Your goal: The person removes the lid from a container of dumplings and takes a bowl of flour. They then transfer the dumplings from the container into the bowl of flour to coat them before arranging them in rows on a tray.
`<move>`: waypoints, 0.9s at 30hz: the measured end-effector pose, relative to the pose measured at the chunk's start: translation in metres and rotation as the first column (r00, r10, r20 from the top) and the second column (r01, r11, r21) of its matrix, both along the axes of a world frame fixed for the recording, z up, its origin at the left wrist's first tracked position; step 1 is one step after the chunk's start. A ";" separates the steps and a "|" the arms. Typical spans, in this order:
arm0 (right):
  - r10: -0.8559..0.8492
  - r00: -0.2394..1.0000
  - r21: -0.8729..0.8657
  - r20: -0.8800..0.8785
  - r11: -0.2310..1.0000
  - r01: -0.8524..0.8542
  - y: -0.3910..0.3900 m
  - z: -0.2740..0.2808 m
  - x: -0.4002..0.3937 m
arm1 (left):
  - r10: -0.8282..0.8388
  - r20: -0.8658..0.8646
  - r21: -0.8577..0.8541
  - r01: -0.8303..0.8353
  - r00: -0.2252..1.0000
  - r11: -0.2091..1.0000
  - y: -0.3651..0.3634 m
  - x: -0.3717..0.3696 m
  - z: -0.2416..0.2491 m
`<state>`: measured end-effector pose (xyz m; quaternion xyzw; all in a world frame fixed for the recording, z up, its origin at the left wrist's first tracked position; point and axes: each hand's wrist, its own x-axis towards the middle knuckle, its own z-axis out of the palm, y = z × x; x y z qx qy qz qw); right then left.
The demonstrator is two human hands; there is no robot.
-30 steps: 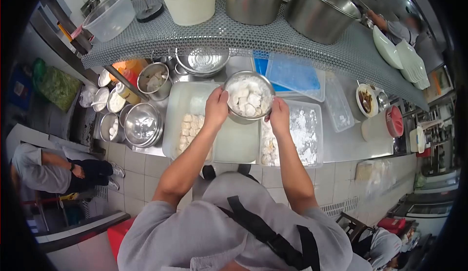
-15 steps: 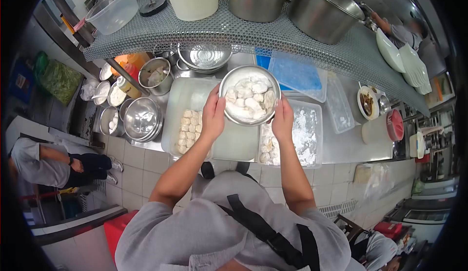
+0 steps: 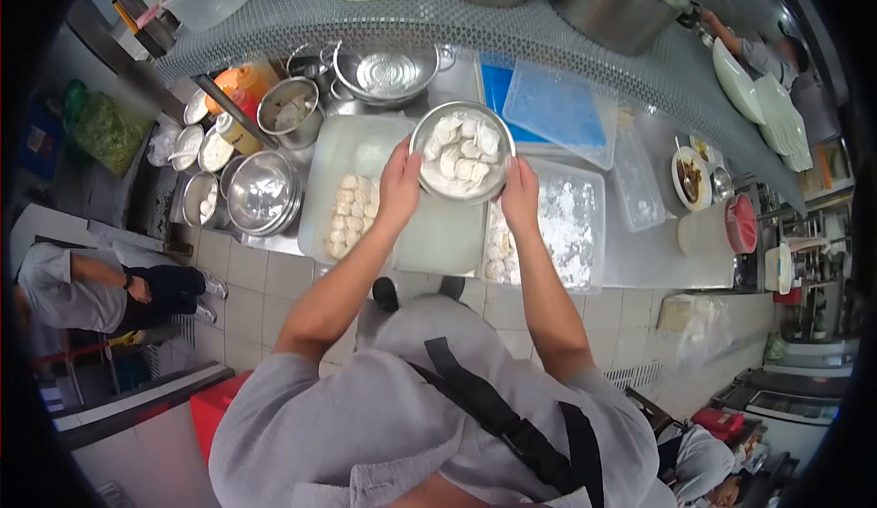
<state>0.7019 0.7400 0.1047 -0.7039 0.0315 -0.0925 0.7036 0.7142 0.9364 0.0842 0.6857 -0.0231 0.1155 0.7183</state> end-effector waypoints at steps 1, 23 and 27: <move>0.014 0.994 -0.067 -0.105 0.998 -0.021 -0.004 -0.005 0.010 | -0.101 -0.293 -0.110 0.071 0.951 0.991 0.001 0.004 0.014; 0.003 1.000 -0.318 -0.016 0.948 -0.008 -0.040 -0.067 0.009 | -0.099 -0.105 0.004 0.100 0.989 0.995 0.001 -0.009 -0.007; -0.026 0.959 -0.110 -0.282 0.994 -0.005 -0.038 -0.071 0.025 | -0.117 -0.453 -0.077 0.092 0.884 0.993 -0.008 0.016 -0.010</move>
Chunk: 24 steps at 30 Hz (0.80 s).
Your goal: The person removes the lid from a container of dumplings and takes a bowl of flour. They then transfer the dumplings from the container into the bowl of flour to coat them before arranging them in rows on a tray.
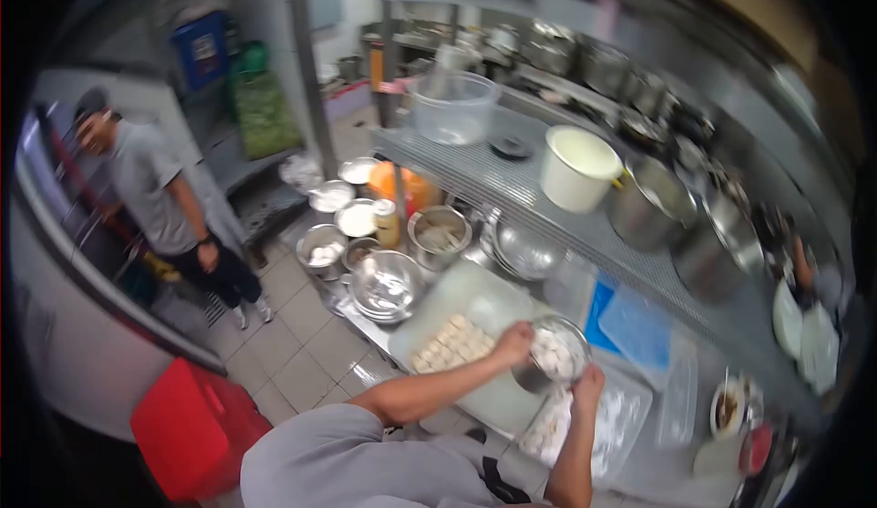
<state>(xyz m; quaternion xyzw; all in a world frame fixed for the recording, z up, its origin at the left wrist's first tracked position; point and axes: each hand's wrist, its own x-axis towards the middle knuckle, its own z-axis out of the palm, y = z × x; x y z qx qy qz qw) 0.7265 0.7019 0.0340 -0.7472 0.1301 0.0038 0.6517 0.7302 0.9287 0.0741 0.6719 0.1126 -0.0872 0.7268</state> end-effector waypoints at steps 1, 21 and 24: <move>-0.009 1.000 -0.001 0.015 1.000 0.009 -0.003 0.007 -0.001 | -0.008 0.026 -0.019 0.009 1.000 1.000 -0.001 -0.004 0.016; 0.055 0.778 -0.309 0.626 0.933 0.183 -0.005 -0.002 0.009 | -0.004 0.352 0.033 -0.009 0.936 0.999 -0.008 -0.003 0.000; -0.062 0.988 -0.184 0.141 0.979 0.088 0.005 0.012 0.010 | -0.099 0.222 0.360 0.013 0.970 0.933 -0.010 0.039 -0.024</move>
